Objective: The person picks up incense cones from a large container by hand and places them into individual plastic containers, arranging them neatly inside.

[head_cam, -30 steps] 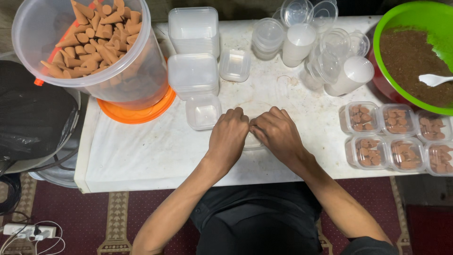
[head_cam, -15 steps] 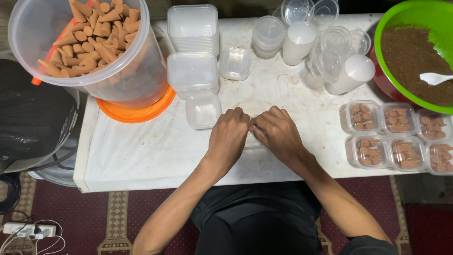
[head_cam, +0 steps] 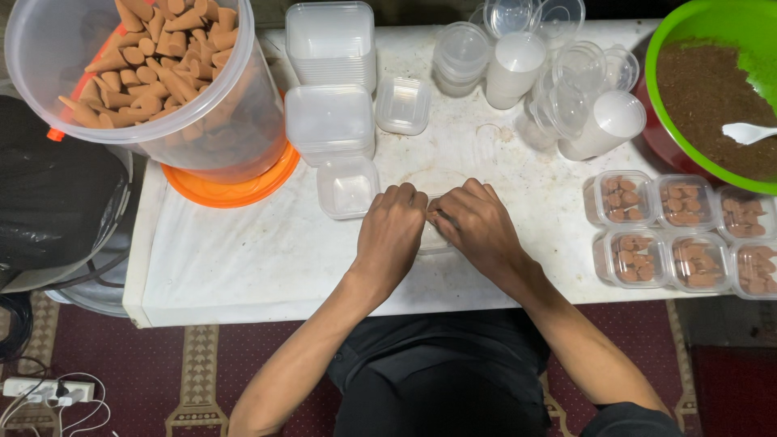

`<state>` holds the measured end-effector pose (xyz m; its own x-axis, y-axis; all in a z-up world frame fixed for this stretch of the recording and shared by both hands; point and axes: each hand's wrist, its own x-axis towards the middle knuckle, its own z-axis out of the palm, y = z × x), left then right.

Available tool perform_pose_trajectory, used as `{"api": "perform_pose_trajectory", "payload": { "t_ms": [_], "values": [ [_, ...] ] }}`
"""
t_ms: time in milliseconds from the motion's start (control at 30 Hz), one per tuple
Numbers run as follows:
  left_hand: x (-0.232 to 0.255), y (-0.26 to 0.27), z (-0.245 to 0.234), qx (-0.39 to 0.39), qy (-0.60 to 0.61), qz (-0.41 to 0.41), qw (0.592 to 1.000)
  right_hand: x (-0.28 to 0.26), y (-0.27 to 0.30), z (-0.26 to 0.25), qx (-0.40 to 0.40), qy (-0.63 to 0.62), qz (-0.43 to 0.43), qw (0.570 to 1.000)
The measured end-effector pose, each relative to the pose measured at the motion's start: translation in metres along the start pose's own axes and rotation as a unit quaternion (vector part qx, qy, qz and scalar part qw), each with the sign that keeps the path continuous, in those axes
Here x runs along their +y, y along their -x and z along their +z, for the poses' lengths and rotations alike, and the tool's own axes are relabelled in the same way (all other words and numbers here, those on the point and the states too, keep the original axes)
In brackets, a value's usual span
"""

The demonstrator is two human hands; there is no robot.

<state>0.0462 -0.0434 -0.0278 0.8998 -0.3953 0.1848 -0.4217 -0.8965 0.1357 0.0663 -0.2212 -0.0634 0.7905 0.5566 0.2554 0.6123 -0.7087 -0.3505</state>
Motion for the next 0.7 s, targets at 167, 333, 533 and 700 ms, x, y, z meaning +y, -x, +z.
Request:
{"api": "perform_pose_trajectory", "payload": {
  "t_ms": [167,333,533,700],
  "values": [
    [0.002,0.0,-0.005,-0.008,0.001,-0.005,1.0,-0.005,-0.002,-0.003,-0.001,0.002,0.004,1.0],
    [0.001,0.001,0.003,-0.008,0.0,-0.011,1.0,-0.002,-0.002,0.0,0.005,-0.001,0.005,1.0],
    [0.003,0.005,-0.003,-0.001,0.025,-0.016,1.0,-0.007,-0.003,-0.006,-0.004,-0.001,0.006,1.0],
    [0.001,0.015,-0.005,0.072,0.058,0.002,0.996,-0.02,-0.008,-0.019,0.031,-0.036,0.018,0.999]
  ]
}}
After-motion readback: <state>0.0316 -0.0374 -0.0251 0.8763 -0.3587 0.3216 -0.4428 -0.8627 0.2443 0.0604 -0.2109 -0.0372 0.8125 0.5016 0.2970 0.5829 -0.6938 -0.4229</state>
